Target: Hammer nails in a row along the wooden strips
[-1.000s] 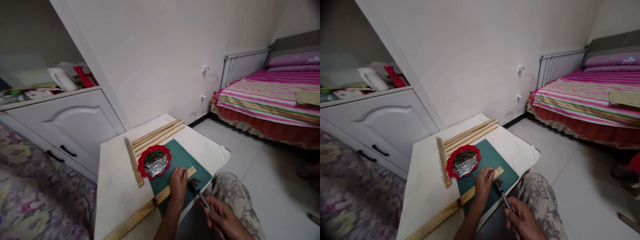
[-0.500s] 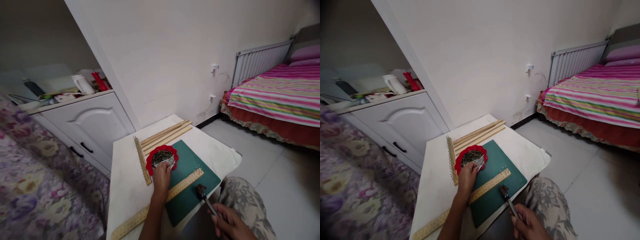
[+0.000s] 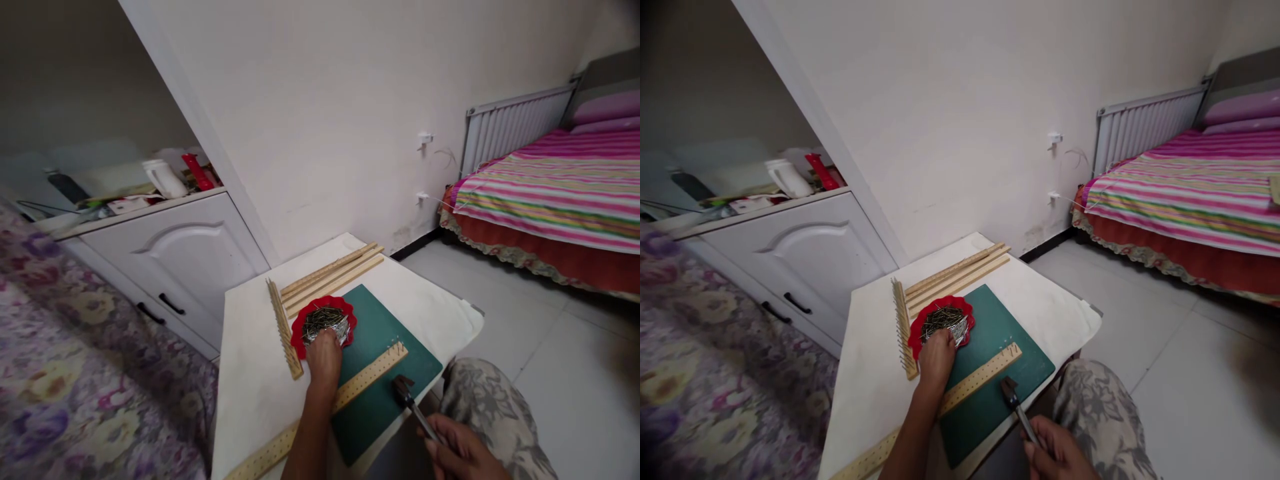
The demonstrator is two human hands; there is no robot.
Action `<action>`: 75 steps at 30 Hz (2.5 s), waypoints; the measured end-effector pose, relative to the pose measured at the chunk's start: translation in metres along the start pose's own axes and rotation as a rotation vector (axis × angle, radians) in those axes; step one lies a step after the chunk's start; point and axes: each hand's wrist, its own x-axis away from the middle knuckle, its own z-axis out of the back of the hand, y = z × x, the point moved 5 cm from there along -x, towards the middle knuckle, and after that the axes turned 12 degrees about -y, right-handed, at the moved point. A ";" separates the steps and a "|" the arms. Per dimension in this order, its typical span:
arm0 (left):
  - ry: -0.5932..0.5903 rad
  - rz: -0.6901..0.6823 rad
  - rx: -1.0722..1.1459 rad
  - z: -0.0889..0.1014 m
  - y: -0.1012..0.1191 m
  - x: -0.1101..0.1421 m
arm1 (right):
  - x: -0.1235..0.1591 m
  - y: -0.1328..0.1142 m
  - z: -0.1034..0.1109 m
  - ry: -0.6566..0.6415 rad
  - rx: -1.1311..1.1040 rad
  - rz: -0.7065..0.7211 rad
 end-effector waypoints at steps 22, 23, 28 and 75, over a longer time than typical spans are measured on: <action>-0.424 -0.581 0.906 -0.027 0.061 0.138 | 0.009 -0.041 0.007 0.307 -0.069 0.254; -0.437 -0.555 0.991 -0.028 0.062 0.136 | 0.009 -0.038 0.008 0.307 -0.076 0.240; -0.547 -0.342 1.594 -0.062 0.075 0.126 | 0.010 -0.033 0.009 0.317 -0.153 0.210; 0.081 -0.409 0.728 -0.050 0.078 0.052 | 0.013 -0.027 0.022 0.360 -0.128 0.129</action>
